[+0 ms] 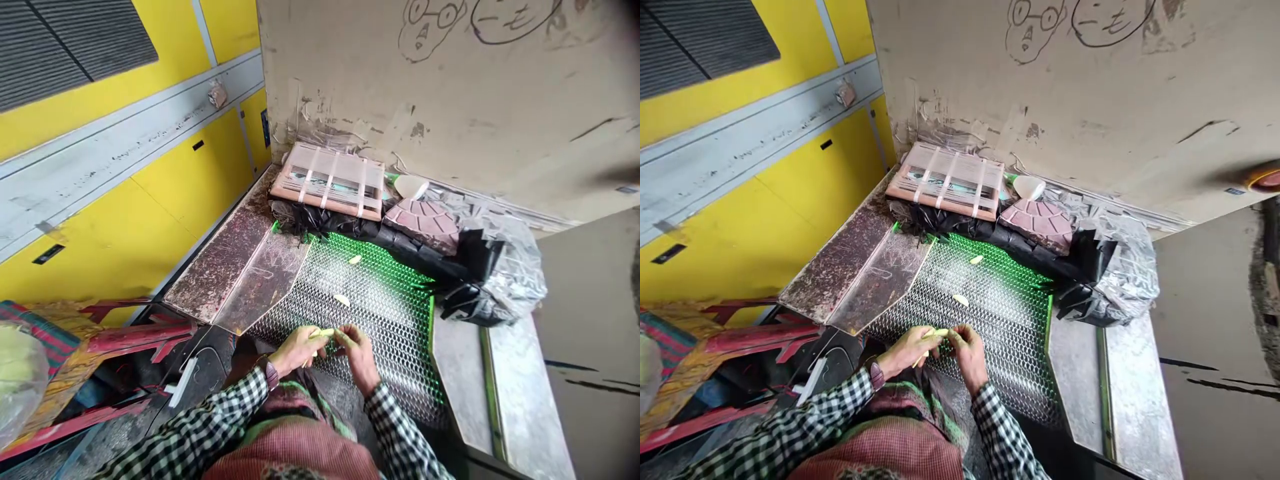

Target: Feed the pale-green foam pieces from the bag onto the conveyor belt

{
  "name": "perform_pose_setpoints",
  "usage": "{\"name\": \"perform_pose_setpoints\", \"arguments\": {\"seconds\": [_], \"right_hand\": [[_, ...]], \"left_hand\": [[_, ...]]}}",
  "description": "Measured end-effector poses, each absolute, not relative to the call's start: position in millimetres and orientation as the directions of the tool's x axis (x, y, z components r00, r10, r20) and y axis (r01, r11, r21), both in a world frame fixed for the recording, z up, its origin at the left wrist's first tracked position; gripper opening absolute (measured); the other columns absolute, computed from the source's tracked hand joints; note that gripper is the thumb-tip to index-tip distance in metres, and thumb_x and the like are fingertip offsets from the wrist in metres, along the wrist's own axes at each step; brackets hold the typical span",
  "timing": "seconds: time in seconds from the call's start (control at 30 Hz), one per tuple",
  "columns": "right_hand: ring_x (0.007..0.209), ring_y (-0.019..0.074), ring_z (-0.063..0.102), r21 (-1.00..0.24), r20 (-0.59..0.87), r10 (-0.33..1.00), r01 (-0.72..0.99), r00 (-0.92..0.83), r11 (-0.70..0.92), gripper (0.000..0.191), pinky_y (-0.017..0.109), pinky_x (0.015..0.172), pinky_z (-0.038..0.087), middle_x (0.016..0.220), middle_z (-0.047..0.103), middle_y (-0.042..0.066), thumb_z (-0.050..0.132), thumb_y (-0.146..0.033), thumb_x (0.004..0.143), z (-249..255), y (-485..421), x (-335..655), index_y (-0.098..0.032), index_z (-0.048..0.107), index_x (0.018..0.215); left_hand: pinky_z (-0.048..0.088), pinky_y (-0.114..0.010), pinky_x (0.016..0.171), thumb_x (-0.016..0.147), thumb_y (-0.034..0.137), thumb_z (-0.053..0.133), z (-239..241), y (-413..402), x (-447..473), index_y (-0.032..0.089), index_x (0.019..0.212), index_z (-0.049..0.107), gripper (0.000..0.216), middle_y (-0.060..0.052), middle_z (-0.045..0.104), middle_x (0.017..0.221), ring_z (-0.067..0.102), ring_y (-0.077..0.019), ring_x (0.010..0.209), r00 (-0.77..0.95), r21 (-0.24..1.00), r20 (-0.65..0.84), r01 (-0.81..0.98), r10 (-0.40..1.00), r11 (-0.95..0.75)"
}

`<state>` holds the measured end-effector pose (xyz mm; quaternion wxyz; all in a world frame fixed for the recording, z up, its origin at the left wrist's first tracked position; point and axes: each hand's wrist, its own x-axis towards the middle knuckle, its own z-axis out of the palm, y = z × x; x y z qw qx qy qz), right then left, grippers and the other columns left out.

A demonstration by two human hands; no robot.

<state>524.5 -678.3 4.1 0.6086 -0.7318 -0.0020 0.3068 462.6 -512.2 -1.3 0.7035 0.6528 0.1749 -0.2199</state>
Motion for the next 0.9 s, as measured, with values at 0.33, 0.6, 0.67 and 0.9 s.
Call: {"name": "perform_pose_setpoints", "arguments": {"seconds": [0.33, 0.6, 0.67, 0.9], "right_hand": [[0.05, 0.0151, 0.049, -0.849, -0.383, 0.247, -0.234, 0.89, -0.474, 0.049, 0.025, 0.045, 0.036, 0.064, 0.06, -0.002, 0.059, -0.064, 0.088, 5, -694, 536, -0.02, 0.063, 0.108], [0.071, 0.0162, 0.058, -0.91, -0.411, 0.622, -0.265, 0.667, -0.317, 0.033, 0.027, 0.063, 0.047, 0.079, 0.066, 0.002, 0.068, -0.052, 0.088, 10, -693, 531, -0.019, 0.067, 0.085], [0.076, 0.0172, 0.06, -0.915, -0.403, 0.612, -0.282, 0.68, -0.29, 0.032, 0.028, 0.066, 0.047, 0.088, 0.068, 0.003, 0.068, -0.051, 0.089, 6, -692, 531, -0.02, 0.068, 0.096], [0.067, 0.0152, 0.056, -0.91, -0.411, 0.582, -0.36, 0.702, -0.208, 0.035, 0.027, 0.059, 0.045, 0.079, 0.064, 0.001, 0.07, -0.054, 0.087, 4, -689, 535, -0.02, 0.065, 0.087]], "left_hand": [[0.032, -0.02, 0.039, 0.088, 0.038, 0.059, 0, -523, 458, 0.016, 0.126, 0.045, 0.047, -0.001, 0.071, 0.076, 0.044, -0.0079, 0.041, 0.821, 0.82, -0.571, 0.571, 0.004, 0.032], [0.033, -0.022, 0.044, 0.077, 0.02, 0.061, 18, -526, 468, 0.018, 0.131, 0.052, 0.054, 0.004, 0.059, 0.071, 0.048, -0.0098, 0.045, 0.836, 0.831, -0.547, 0.534, -0.05, -0.159], [0.033, -0.023, 0.047, 0.076, 0.019, 0.061, 19, -525, 469, 0.019, 0.128, 0.055, 0.052, 0.002, 0.061, 0.073, 0.049, -0.0106, 0.048, 0.854, 0.849, -0.518, 0.506, -0.051, -0.153], [0.034, -0.022, 0.046, 0.082, 0.03, 0.065, 17, -522, 472, 0.018, 0.123, 0.057, 0.044, 0.001, 0.063, 0.076, 0.048, -0.0097, 0.049, 0.847, 0.849, -0.526, 0.528, -0.07, 0.014]]}}
